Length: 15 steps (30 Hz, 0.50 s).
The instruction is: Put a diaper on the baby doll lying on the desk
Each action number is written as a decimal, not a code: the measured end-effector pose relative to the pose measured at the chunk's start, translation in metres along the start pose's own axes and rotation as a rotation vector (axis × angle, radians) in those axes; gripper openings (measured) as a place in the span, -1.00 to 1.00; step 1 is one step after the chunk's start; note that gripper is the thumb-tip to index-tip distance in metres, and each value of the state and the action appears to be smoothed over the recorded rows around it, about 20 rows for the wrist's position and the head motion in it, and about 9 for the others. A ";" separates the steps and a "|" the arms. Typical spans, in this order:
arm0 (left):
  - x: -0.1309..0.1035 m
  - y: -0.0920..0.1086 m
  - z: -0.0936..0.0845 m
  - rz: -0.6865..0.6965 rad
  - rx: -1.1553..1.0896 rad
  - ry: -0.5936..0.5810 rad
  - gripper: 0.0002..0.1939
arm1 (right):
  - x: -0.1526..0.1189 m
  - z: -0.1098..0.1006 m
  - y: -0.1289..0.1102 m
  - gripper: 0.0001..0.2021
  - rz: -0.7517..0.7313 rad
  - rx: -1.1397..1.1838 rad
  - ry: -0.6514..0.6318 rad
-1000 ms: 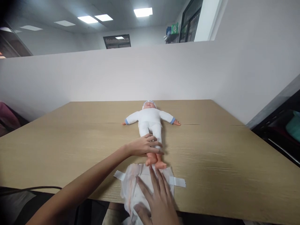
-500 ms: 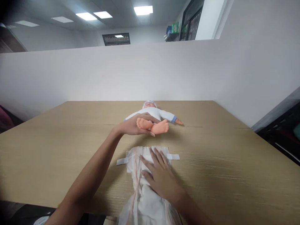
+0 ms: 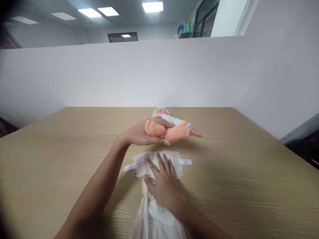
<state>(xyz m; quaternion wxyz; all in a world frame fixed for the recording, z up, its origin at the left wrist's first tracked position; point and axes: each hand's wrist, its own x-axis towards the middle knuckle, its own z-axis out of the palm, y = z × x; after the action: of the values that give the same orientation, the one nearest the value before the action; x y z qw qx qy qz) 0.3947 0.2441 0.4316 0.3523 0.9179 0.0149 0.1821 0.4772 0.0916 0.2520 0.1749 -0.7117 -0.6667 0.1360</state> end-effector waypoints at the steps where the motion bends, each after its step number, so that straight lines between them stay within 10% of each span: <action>1: 0.000 0.000 0.000 0.006 -0.014 -0.012 -0.55 | 0.010 0.001 0.001 -0.41 -0.005 -0.017 0.014; 15: -0.006 -0.007 0.000 0.016 -0.036 0.044 -0.56 | 0.089 -0.013 0.024 -0.61 -0.174 -0.025 0.256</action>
<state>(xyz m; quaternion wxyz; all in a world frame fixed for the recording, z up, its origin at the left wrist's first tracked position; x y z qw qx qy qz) 0.3900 0.2487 0.4252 0.3669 0.9073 0.0122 0.2050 0.5110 0.1786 0.2566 0.2608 -0.6649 -0.6996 0.0205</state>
